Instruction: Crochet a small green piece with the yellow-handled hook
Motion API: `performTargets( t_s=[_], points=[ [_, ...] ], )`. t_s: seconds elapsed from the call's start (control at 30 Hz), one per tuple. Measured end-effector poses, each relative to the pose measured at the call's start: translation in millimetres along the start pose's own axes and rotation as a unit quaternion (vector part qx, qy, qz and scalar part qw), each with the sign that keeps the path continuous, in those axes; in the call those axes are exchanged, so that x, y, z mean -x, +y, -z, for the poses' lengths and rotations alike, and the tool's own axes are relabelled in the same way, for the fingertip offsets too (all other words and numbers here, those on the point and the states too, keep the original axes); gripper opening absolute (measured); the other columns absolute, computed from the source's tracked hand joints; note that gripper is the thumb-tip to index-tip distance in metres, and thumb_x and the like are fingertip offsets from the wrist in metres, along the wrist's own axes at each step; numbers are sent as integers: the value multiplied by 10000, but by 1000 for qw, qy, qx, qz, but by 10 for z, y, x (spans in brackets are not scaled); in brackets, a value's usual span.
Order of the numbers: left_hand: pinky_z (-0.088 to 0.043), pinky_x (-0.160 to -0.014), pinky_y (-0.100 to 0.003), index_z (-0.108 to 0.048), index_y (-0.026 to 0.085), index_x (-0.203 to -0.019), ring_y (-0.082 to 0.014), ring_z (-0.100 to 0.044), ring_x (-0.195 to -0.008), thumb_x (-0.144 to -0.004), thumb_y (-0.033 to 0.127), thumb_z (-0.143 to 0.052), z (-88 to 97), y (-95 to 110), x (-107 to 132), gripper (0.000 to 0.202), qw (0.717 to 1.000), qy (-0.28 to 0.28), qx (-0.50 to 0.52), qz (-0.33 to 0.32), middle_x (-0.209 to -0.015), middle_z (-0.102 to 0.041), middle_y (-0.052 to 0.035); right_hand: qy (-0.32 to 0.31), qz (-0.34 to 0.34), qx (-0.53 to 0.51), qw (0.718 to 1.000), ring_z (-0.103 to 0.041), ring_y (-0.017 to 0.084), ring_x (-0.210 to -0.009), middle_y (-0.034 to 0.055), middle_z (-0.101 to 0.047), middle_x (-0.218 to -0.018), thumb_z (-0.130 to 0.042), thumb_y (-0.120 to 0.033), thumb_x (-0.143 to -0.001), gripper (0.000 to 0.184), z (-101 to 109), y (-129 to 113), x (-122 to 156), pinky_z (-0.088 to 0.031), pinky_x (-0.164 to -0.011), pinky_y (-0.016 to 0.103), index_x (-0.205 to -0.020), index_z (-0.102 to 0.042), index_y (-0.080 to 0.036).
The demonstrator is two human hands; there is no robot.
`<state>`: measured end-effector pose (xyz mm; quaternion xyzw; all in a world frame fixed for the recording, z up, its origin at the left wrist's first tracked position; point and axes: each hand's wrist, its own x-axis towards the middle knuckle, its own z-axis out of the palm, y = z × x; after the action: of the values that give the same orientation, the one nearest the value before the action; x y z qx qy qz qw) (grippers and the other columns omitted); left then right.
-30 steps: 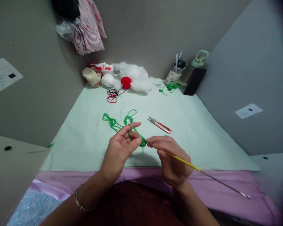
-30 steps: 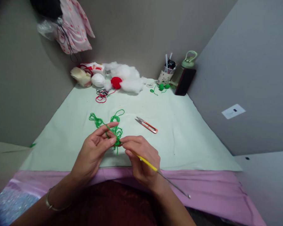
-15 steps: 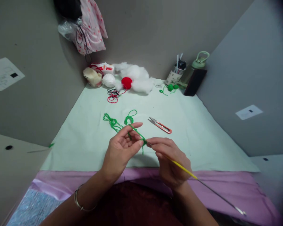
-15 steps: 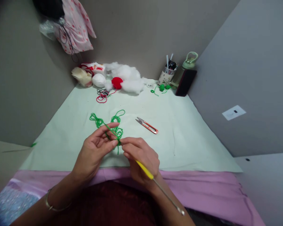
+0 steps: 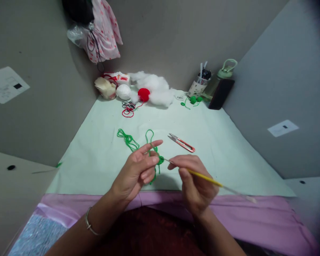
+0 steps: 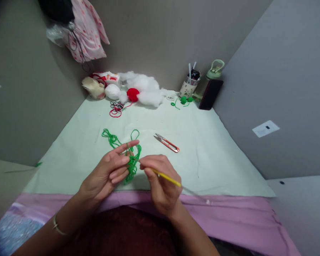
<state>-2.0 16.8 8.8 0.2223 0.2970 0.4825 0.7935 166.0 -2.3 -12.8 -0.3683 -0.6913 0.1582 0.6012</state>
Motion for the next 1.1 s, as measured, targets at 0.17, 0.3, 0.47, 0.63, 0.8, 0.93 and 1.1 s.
performTargets(
  t_s=[0.17, 0.3, 0.47, 0.63, 0.8, 0.93, 1.1],
  points=[
    [-313, -363, -137, -734, 193, -1224, 45, -356, -394, -747, 195, -893, -19, -7, 11, 503, 996, 21, -60, -61, -891, -612, 37, 47, -125, -213, 968, -660, 146, -672, 38, -716, -891, -579, -177, -1017, 207, -55, 19, -77, -568, -575, 306, -1011, -773, -246],
    [-373, -395, -147, -740, 224, -1251, 8, -430, -420, -804, 211, -862, -12, -87, 25, 464, 991, -9, -117, -70, -791, -595, 50, 12, -106, -152, 983, -722, 190, -881, 42, -774, -962, -636, -155, -988, 204, -103, 27, -81, -612, -711, 332, -1020, -796, -276],
    [-455, -471, -160, -753, 235, -1263, -18, -512, -487, -792, 206, -873, 0, -159, 8, 487, 987, 15, -117, -108, -846, -644, 28, 14, -38, -24, 999, -731, 178, -909, 40, -775, -1017, -637, -63, -965, 324, -127, 15, -3, -623, -762, 323, -1135, -785, -295],
    [-370, -426, -132, -793, 160, -1182, -5, -324, -438, -795, 241, -874, -2, -74, -11, 404, 1000, -14, -3, 9, -607, -446, 91, 4, 35, 57, 998, -724, 209, -951, 67, -765, -1068, -647, -56, -949, 353, -61, 30, 12, -618, -795, 368, -1178, -782, -290],
    [-502, -639, -142, -830, 184, -1076, -37, -540, -636, -789, 194, -866, 18, -56, -16, 289, 998, 20, -28, -53, -798, -611, 18, 40, -118, -155, 980, -651, 162, -714, 19, -724, -845, -606, -166, -1005, 224, -44, 17, -92, -565, -646, 327, -1026, -798, -280],
    [-544, -831, -201, -822, 236, -1107, -102, -651, -841, -806, 225, -875, 23, -143, -3, 307, 992, -4, -91, -86, -896, -689, -10, 16, -138, -174, 975, -697, 174, -885, 24, -778, -959, -653, -162, -983, 223, -82, 24, -88, -584, -734, 312, -1034, -817, -304],
    [-560, -911, -275, -779, 285, -1217, -136, -694, -908, -813, 197, -869, 54, -168, 14, 423, 991, -14, -90, -93, -953, -654, 3, 25, -196, -223, 955, -694, 134, -769, 16, -777, -941, -644, -194, -1003, 190, -80, 66, -55, -587, -715, 288, -1033, -810, -281]
  ],
)
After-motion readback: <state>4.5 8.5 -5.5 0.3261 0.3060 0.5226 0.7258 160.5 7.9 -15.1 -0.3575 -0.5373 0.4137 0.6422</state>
